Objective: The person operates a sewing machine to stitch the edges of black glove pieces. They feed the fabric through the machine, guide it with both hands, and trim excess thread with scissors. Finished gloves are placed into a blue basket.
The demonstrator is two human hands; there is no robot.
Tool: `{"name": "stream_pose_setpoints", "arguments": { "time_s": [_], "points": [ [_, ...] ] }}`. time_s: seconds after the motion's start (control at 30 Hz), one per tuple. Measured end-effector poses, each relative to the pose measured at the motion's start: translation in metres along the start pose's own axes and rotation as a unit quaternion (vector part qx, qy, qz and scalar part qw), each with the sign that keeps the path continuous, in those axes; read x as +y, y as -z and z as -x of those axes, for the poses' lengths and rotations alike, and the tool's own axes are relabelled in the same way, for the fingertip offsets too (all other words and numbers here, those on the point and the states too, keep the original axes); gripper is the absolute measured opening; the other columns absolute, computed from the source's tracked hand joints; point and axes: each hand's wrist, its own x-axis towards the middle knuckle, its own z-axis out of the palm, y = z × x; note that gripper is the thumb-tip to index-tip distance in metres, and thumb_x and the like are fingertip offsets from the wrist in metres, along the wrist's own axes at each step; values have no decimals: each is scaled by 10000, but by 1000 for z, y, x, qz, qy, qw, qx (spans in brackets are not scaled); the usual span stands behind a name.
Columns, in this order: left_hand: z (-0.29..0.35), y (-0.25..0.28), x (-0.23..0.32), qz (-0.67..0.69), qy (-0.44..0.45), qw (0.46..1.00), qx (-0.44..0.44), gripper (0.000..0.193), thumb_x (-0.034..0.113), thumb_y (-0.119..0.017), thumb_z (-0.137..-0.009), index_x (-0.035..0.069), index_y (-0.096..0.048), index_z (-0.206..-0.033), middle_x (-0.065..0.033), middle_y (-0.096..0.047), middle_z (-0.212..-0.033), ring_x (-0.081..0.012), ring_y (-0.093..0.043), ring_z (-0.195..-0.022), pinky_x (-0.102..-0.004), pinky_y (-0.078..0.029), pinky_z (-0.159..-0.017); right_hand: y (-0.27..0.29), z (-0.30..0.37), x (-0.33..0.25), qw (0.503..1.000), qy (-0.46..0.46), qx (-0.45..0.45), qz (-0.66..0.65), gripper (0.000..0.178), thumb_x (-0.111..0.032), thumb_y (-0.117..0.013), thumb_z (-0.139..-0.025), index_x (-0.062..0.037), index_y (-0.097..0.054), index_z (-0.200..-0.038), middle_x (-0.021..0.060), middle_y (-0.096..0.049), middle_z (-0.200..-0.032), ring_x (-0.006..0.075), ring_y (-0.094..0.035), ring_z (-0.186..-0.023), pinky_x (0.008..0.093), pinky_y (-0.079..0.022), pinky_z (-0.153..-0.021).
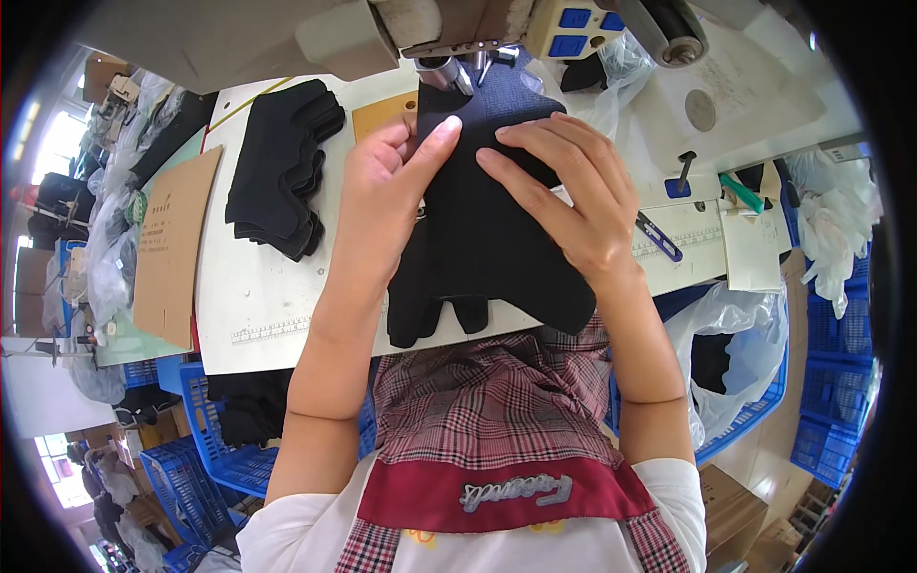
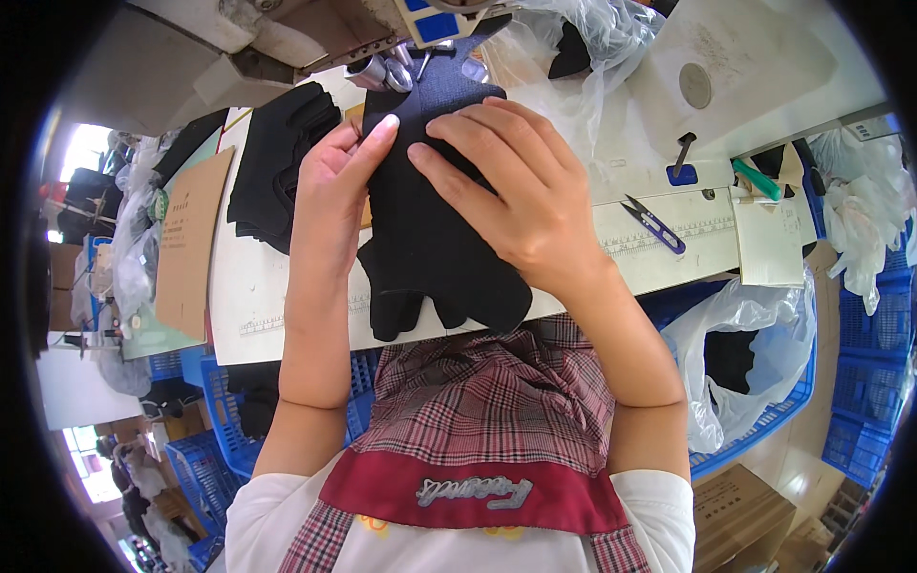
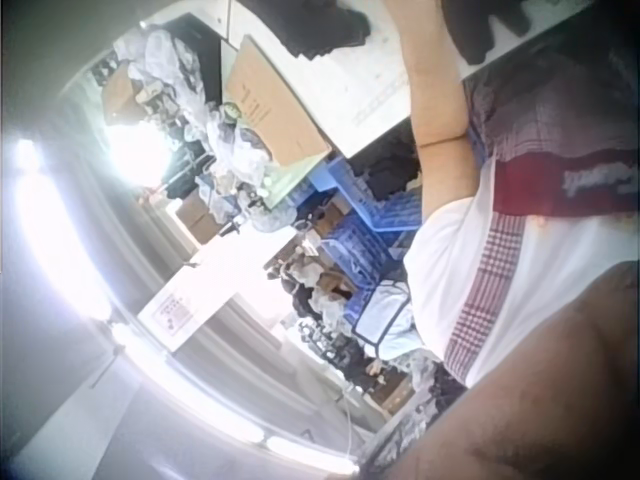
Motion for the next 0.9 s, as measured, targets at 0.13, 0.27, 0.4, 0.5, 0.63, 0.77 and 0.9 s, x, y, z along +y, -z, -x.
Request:
{"name": "stream_pose_setpoints", "arguments": {
  "time_s": [0.13, 0.27, 0.4, 0.5, 0.63, 0.77, 0.9],
  "points": [
    [10, 7, -10, -130, -118, 981, 84, 199, 183, -590, -973, 7, -653, -1041, -20, -647, -934, -56, -565, -760, -200, -461, -686, -3, 1, 8, 1000, 10, 11, 3, 393, -134, -613, -608, -60, -732, -976, 88, -643, -1017, 267, -626, -946, 372, -534, -788],
    [16, 18, -21, -374, -428, 815, 112, 251, -32, -566, -859, 17, -682, -1077, -115, -650, -1102, -216, -611, -982, -291, -519, -804, -2, -4, 10, 1000, 1, 7, -11, 401, -126, -613, -593, -62, -738, -968, 87, -651, -1013, 267, -631, -935, 358, -537, -770],
    [16, 21, -24, -441, -508, 739, 29, 406, -102, -609, -707, -4, -710, -1088, -150, -653, -1184, -330, -620, -1124, -389, -521, -938, 5, -9, 13, 998, -29, -9, -52, 409, -144, -647, -583, -56, -736, -973, 89, -659, -1033, 277, -634, -937, 365, -536, -781],
    [12, 21, -25, -428, -521, 737, 27, 371, -88, -598, -730, -31, -707, -1081, -152, -667, -1149, -341, -638, -1099, -412, -514, -959, 20, -11, 5, 994, -57, -35, -83, 425, -149, -677, -575, -51, -730, -985, 93, -664, -1046, 287, -633, -944, 373, -536, -790],
    [7, 19, -23, -434, -526, 730, 37, 364, -80, -601, -736, -41, -702, -1083, -152, -667, -1140, -339, -638, -1097, -413, -513, -962, 44, -14, -8, 988, -80, -88, -102, 435, -109, -689, -576, -39, -716, -1004, 97, -663, -1050, 300, -628, -953, 381, -530, -795],
    [1, 15, -25, -425, -532, 730, 51, 391, -158, -525, -741, -62, -697, -1078, -168, -673, -1147, -324, -639, -1118, -391, -486, -993, 41, -17, -13, 991, -73, -110, -32, 431, -61, -659, -602, -36, -703, -1031, 95, -633, -1070, 301, -607, -974, 386, -513, -813],
    [-7, 16, -26, -412, -529, 739, 60, 385, -160, -549, -745, -44, -695, -1082, -163, -675, -1135, -322, -646, -1097, -380, -496, -968, 29, -19, -15, 987, -73, -143, 25, 436, -61, -634, -635, -40, -688, -1067, 95, -587, -1094, 280, -579, -1000, 376, -491, -826]
  ]
}}
